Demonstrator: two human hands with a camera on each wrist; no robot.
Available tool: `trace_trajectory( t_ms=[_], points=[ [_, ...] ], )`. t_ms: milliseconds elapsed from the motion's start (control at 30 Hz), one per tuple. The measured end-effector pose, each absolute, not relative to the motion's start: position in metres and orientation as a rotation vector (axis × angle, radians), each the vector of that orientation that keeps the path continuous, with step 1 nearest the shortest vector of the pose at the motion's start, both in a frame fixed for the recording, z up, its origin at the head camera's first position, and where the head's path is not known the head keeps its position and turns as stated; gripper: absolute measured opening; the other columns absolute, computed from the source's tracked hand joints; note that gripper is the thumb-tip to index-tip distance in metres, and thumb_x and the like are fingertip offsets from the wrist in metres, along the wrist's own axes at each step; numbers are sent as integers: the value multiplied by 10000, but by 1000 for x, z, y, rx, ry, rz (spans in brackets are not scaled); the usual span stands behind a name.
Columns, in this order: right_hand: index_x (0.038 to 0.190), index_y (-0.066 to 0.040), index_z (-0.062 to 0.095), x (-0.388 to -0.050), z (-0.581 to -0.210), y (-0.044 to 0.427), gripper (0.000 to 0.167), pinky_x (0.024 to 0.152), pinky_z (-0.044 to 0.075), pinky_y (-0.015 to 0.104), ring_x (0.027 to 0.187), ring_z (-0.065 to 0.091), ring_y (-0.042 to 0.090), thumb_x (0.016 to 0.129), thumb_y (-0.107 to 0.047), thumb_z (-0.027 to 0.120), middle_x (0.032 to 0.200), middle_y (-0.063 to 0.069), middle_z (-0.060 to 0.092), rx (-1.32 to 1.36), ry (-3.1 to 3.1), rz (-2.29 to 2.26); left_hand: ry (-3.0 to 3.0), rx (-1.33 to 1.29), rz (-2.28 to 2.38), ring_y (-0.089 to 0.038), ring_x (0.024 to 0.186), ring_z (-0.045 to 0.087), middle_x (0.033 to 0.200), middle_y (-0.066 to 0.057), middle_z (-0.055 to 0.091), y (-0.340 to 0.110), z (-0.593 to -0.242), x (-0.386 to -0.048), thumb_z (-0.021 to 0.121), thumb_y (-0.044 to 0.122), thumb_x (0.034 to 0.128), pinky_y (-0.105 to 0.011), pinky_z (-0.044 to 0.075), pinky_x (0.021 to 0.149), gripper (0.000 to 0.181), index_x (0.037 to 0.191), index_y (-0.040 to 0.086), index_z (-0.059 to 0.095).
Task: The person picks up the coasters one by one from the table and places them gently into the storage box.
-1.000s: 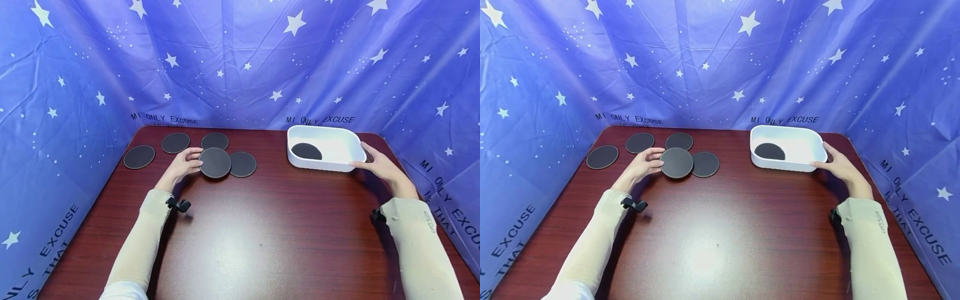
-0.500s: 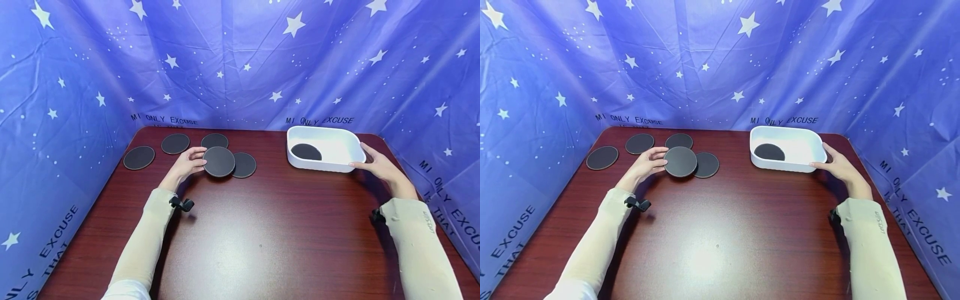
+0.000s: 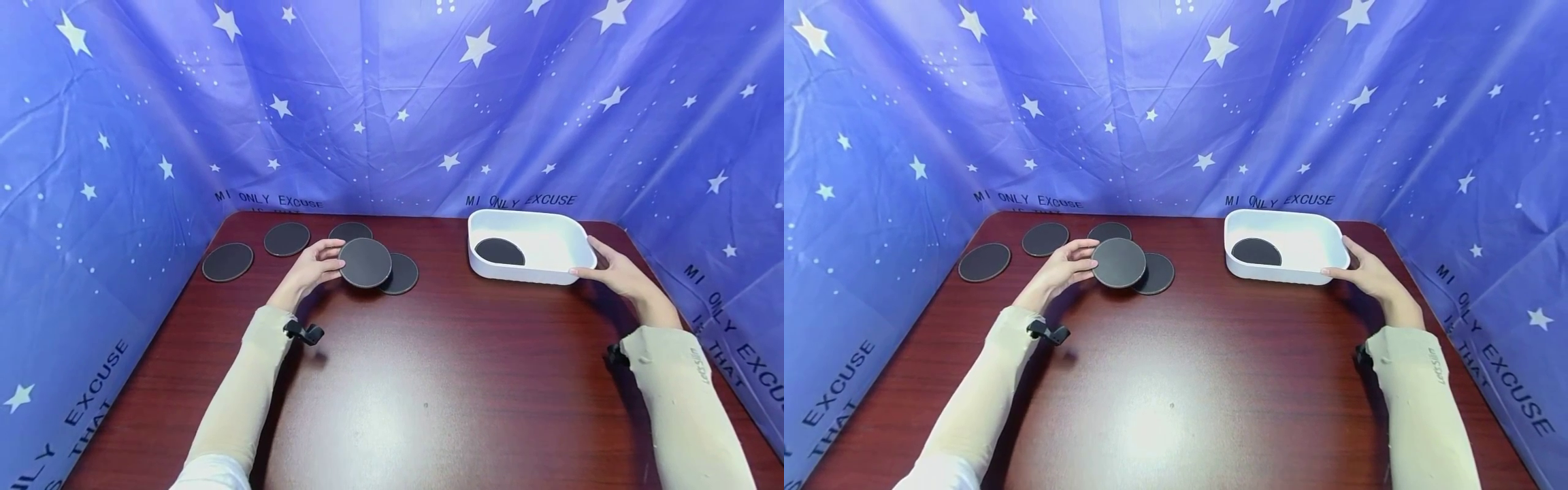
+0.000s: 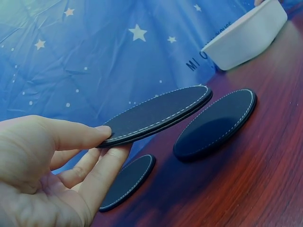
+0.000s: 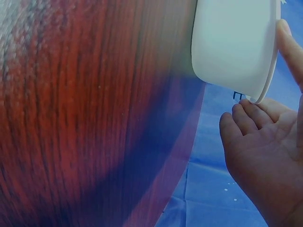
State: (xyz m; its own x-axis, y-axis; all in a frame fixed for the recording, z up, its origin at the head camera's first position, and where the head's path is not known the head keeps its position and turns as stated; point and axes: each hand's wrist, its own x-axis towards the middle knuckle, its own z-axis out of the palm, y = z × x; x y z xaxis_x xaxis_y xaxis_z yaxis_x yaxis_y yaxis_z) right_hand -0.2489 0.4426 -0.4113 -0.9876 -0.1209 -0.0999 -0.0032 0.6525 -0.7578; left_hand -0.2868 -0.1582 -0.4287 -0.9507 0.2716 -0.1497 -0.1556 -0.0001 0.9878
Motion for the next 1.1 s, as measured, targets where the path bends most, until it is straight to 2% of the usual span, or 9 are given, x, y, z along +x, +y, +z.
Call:
trace_trajectory(
  t_ms=[200, 600, 867, 1100],
  points=[
    [1583, -25, -40, -248, -412, 442, 978, 837, 293, -74, 1449, 213, 436, 949, -231, 677, 1636, 283, 60, -95, 2731, -1242, 1958, 127, 2055, -39, 856, 640, 1165, -3, 570, -151, -428, -289, 552, -99, 949, -198, 596, 752, 559, 1474, -10, 384],
    [1585, -18, -5, -248, -415, 444, 976, 820, 259, -89, 1441, 220, 433, 938, -247, 690, 1634, 281, 79, -101, 2766, -1199, 1952, 154, 2055, -37, 859, 640, 1240, -57, 557, -136, -424, -296, 555, -87, 951, -192, 588, 740, 571, 1486, -8, 372],
    [1584, -11, 3, -248, -414, 445, 965, 823, 295, -66, 1421, 305, 338, 939, -222, 689, 1619, 310, 111, -118, 2764, -1232, 1942, 166, 2075, -41, 859, 634, 1218, -46, 565, -121, -415, -299, 561, -89, 945, -193, 586, 738, 565, 1476, -3, 389],
    [1584, -11, 3, -249, -413, 444, 971, 823, 277, -72, 1426, 248, 443, 938, -242, 691, 1624, 301, 103, -106, 2772, -1196, 1906, 152, 2097, -43, 856, 635, 1260, -85, 552, -105, -408, -304, 561, -100, 940, -198, 587, 720, 558, 1468, 4, 410]
  ],
)
